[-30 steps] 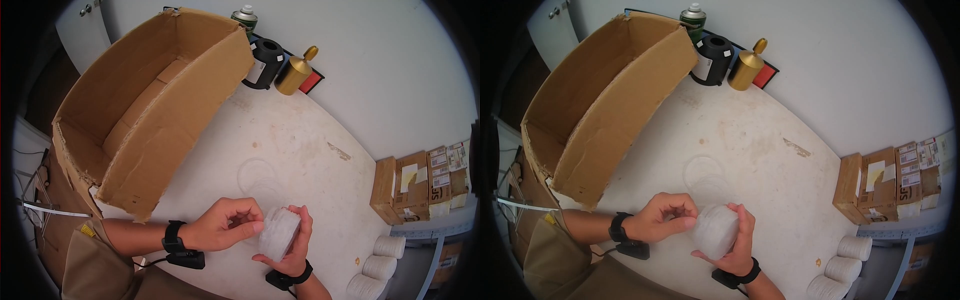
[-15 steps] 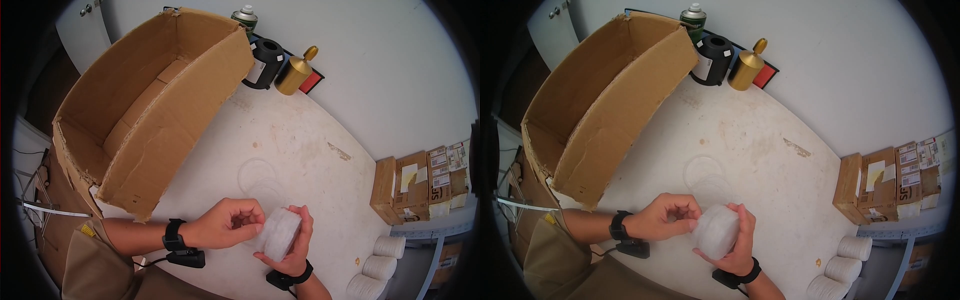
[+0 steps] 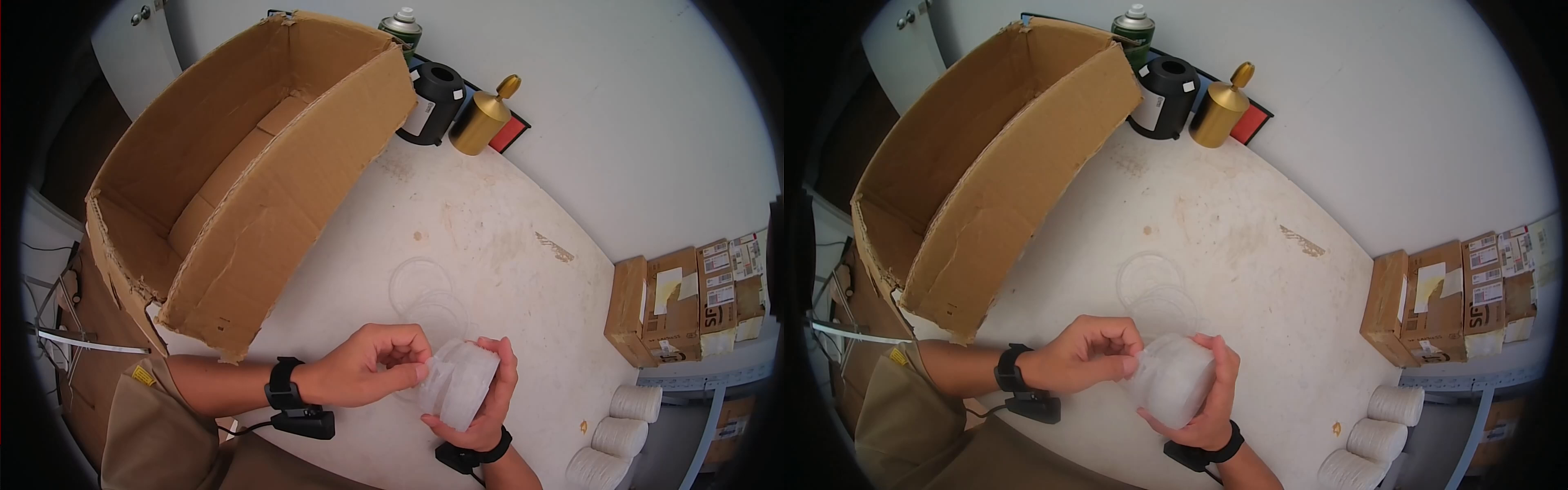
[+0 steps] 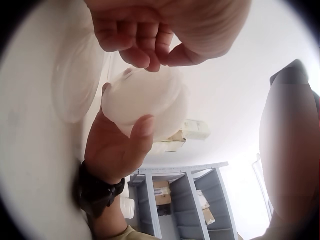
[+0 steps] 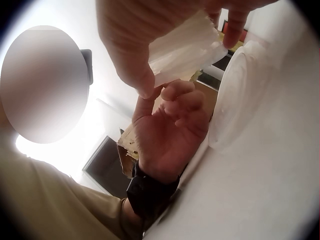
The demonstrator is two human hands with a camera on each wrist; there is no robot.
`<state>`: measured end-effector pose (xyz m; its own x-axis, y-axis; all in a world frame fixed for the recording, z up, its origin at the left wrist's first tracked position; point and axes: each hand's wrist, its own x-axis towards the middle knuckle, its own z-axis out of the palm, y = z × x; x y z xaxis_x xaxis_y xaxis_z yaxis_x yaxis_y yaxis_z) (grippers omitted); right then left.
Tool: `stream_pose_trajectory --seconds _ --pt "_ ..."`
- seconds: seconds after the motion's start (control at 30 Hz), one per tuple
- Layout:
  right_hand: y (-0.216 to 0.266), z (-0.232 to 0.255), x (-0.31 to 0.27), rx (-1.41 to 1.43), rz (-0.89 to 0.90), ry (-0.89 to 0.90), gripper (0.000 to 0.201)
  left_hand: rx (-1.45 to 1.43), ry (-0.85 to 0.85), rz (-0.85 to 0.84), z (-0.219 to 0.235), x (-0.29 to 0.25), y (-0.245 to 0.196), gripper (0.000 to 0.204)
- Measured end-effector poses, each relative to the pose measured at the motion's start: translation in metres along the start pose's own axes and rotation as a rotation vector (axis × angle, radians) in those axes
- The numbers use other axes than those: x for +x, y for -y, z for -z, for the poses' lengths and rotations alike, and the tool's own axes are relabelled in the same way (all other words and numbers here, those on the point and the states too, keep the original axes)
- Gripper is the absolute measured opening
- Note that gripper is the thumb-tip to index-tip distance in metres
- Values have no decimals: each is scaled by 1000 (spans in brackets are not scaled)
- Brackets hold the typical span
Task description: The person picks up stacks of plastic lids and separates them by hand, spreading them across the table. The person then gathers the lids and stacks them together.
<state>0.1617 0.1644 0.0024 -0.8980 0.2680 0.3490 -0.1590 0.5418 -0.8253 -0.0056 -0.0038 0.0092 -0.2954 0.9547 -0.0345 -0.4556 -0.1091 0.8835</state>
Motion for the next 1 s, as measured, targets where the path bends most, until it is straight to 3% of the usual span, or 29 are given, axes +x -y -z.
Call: stream_pose_trajectory --seconds 0.27,0.43,0.6,0.67,0.77,1.0 --pt "-2 6 -4 43 -25 -79 129 99 -87 1 5 2 0 4" --pt "-3 6 -7 44 -36 -168 130 162 -252 29 13 8 3 11" --pt "1 5 -2 116 -99 -144 130 196 -217 55 12 5 -3 13" --pt "0 5 -2 -48 -34 -73 132 131 -200 26 7 3 -2 14" --pt "-4 -1 -6 37 -60 -52 136 321 -51 -203 0 2 -3 23" --pt "-5 2 -4 10 -70 -48 135 380 -108 -186 -2 2 -1 14"
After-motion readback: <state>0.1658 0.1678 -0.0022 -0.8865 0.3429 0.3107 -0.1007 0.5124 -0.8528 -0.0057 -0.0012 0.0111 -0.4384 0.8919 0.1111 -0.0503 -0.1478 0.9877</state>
